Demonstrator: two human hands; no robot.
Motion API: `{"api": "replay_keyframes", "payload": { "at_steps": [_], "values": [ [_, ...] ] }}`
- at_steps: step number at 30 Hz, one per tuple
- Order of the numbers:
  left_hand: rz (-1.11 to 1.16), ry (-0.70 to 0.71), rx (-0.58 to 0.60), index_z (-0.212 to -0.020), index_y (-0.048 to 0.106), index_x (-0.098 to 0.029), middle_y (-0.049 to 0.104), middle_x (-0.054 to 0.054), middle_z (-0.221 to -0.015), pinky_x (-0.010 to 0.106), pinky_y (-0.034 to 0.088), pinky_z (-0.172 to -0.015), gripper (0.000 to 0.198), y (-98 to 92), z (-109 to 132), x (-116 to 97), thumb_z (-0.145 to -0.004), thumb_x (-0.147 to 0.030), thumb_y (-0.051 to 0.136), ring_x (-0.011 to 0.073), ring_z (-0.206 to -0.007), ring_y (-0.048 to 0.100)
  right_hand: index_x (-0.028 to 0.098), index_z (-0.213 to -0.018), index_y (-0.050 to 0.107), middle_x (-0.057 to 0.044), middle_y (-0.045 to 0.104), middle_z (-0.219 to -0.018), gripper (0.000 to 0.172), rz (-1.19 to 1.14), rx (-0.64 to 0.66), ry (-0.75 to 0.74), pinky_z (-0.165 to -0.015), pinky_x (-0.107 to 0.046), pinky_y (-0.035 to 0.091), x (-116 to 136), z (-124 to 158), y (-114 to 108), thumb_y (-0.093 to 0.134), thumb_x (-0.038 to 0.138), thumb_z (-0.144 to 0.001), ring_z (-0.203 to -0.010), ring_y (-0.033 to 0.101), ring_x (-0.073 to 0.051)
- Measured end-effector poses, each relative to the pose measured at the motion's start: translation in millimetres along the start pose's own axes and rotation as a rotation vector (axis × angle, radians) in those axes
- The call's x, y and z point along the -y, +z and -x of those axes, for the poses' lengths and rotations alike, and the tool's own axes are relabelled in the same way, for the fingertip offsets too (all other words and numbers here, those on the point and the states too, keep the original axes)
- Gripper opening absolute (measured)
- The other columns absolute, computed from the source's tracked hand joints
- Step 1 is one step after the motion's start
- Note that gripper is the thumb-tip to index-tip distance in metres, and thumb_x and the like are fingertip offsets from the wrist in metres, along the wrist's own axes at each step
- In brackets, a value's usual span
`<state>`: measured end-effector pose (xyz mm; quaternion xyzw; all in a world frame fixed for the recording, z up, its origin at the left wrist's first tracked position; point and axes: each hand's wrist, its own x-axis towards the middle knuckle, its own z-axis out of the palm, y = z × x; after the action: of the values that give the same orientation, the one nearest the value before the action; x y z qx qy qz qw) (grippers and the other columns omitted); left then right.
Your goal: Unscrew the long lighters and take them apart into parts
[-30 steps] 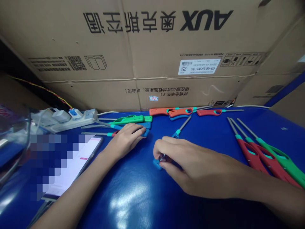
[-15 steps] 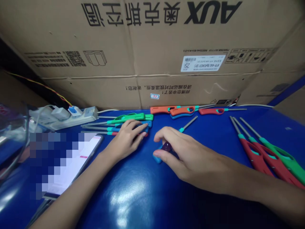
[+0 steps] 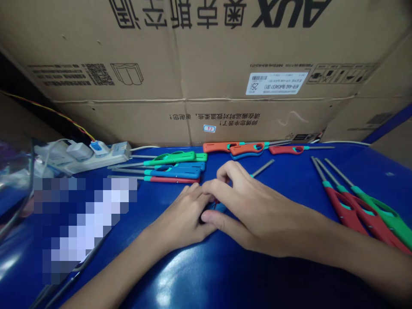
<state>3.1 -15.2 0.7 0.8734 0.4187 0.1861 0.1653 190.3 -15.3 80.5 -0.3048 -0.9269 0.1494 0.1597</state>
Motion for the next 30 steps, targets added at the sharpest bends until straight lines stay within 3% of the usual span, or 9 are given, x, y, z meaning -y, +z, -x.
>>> {"api": "replay_keyframes", "payload": {
  "at_steps": [3, 6, 8, 12, 15, 18, 22, 26, 30],
  "values": [
    [0.016, -0.004, 0.048, -0.103, 0.058, -0.021, 0.063, 0.007, -0.112, 0.045, 0.047, -0.089, 0.022, -2.0, 0.7, -3.5, -0.083, -0.027, 0.058, 0.0272, -0.100, 0.057, 0.016, -0.101, 0.057, -0.003, 0.048, -0.095, 0.016, -0.024, 0.062, -0.055, -0.071, -0.025, 0.044, -5.7, 0.8, -2.9, 0.045, 0.009, -0.094, -0.082, 0.050, -0.014],
    [0.030, 0.005, 0.034, -0.107, 0.056, -0.020, 0.063, 0.008, -0.117, 0.047, 0.046, -0.094, 0.028, -3.7, 2.4, -7.3, -0.080, -0.027, 0.061, 0.0290, -0.109, 0.056, 0.021, -0.120, 0.051, 0.000, 0.054, -0.102, 0.041, -0.162, 0.063, -0.081, -0.077, -0.020, 0.044, -7.5, 3.1, -7.5, 0.047, -0.002, -0.086, -0.090, 0.053, -0.011],
    [0.025, 0.000, 0.022, -0.111, 0.055, -0.019, 0.062, 0.010, -0.117, 0.047, 0.047, -0.093, 0.034, -3.5, 3.1, -8.5, -0.079, -0.029, 0.063, 0.0298, -0.108, 0.056, 0.023, -0.123, 0.049, 0.001, 0.058, -0.109, 0.048, -0.207, 0.055, -0.075, -0.081, -0.020, 0.044, -6.6, 4.1, -9.4, 0.047, -0.004, -0.083, -0.098, 0.055, -0.010],
    [0.020, -0.005, 0.056, -0.106, 0.057, -0.020, 0.064, 0.008, -0.106, 0.046, 0.049, -0.087, 0.029, -1.0, 2.7, -7.4, -0.078, -0.026, 0.059, 0.0281, -0.097, 0.059, 0.017, -0.111, 0.054, -0.004, 0.061, -0.110, 0.024, -0.131, 0.142, -0.103, -0.083, -0.027, 0.044, -4.2, 1.4, -5.9, 0.050, 0.009, -0.089, -0.097, 0.057, -0.016],
    [0.005, 0.003, 0.073, -0.100, 0.058, -0.021, 0.064, 0.007, -0.102, 0.045, 0.049, -0.085, 0.023, 0.9, 2.1, -6.1, -0.077, -0.023, 0.056, 0.0283, -0.096, 0.059, 0.015, -0.110, 0.055, -0.007, 0.061, -0.096, 0.017, 0.075, 0.137, -0.165, -0.078, -0.034, 0.043, -5.4, -1.6, 0.5, 0.046, 0.023, -0.098, -0.087, 0.055, -0.020],
    [-0.020, -0.020, 0.098, -0.088, 0.059, -0.020, 0.064, 0.007, -0.093, 0.044, 0.050, -0.079, 0.012, 0.4, 1.8, -7.0, -0.080, -0.028, 0.056, 0.0287, -0.091, 0.059, 0.016, -0.102, 0.054, -0.004, 0.055, -0.087, 0.019, 0.157, 0.114, -0.197, -0.070, -0.031, 0.040, -8.1, -2.1, 2.3, 0.042, 0.006, -0.092, -0.077, 0.049, -0.018],
    [0.008, -0.025, 0.065, -0.095, 0.058, -0.020, 0.064, 0.009, -0.103, 0.046, 0.051, -0.080, 0.020, -2.2, 2.1, -8.1, -0.078, -0.031, 0.059, 0.0312, -0.096, 0.060, 0.018, -0.104, 0.053, -0.003, 0.050, -0.095, 0.030, 0.019, 0.197, -0.096, -0.067, -0.026, 0.039, -5.1, -4.8, -6.4, 0.043, -0.001, -0.084, -0.080, 0.048, -0.015],
    [0.012, 0.002, 0.061, -0.100, 0.057, -0.020, 0.063, 0.010, -0.114, 0.052, 0.049, -0.087, 0.024, -1.6, 2.8, -5.8, -0.077, -0.029, 0.059, 0.0340, -0.103, 0.060, 0.017, -0.105, 0.054, -0.003, 0.058, -0.099, 0.031, -0.081, 0.252, -0.077, -0.070, -0.026, 0.041, 4.7, -12.5, -15.0, 0.047, -0.001, -0.081, -0.087, 0.053, -0.015],
    [0.070, 0.040, 0.038, -0.116, 0.054, -0.023, 0.061, 0.009, -0.120, 0.048, 0.049, -0.090, 0.039, -0.4, 3.0, -4.1, -0.077, -0.024, 0.057, 0.0315, -0.109, 0.057, 0.017, -0.098, 0.056, -0.003, 0.062, -0.090, 0.007, 0.054, 0.234, -0.095, -0.066, -0.030, 0.038, 8.2, -17.8, -14.4, 0.051, 0.020, -0.094, -0.080, 0.056, -0.018]
  ]
}}
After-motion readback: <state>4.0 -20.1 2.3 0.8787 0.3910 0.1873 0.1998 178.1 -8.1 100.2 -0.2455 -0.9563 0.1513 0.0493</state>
